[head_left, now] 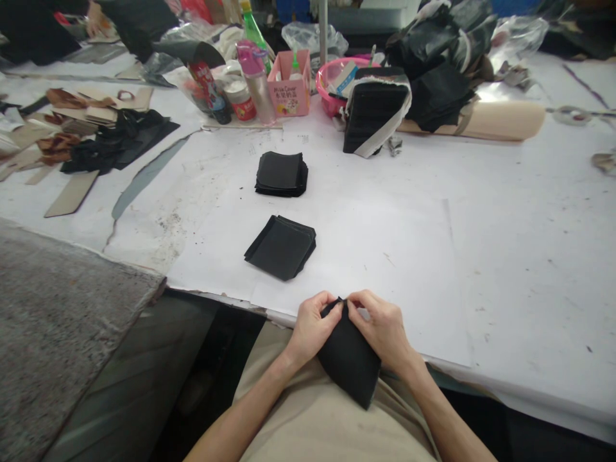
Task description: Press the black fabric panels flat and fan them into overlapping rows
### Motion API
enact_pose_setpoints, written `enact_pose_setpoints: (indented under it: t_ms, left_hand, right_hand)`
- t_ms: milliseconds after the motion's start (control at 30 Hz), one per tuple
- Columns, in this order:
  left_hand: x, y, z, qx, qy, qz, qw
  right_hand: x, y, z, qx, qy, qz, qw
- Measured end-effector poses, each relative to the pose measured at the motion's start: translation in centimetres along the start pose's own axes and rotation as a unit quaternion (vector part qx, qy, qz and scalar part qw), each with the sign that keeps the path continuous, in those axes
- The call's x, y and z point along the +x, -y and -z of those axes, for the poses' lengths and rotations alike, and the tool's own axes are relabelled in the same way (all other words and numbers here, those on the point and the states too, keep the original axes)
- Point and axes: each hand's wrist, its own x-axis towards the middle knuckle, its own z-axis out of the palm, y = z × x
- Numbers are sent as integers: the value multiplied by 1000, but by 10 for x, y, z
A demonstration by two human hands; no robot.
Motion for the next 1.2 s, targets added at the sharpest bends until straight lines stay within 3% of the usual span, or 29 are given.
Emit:
enact_pose_setpoints:
  t_ms: [100, 200, 367, 533, 633, 833, 1033, 1133, 1200]
  left_hand:
    - [0, -2, 1, -8, 14, 7, 1000]
    - [-1, -2, 1, -25, 24, 9, 999]
    - [-3, 0, -2, -78, 32, 25, 996]
    - [-4, 2, -4, -156, 28, 63, 985]
    - [-3, 4, -3, -168, 8, 73, 983]
    - [-2, 3, -7, -156, -18, 53, 986]
    - [-2, 1, 0, -100, 7, 28, 995]
    - [2, 1, 10, 42, -24, -52, 998]
    - [9, 2, 16, 168, -45, -150, 973]
  right_hand:
    - [3, -1, 1, 127, 20, -101, 987]
    - [5, -4, 1, 196, 43, -156, 967]
    - [4, -4, 2, 213, 26, -180, 960]
    - [6, -10, 9, 319, 81, -222, 918]
    - [6, -15, 15, 351, 75, -222, 906]
    - [-3, -4, 6, 244, 39, -175, 953]
    - [-1, 1, 2, 150, 31, -128, 980]
    - [6, -4, 10, 105, 51, -101, 988]
    - [11, -8, 12, 65, 64, -75, 993]
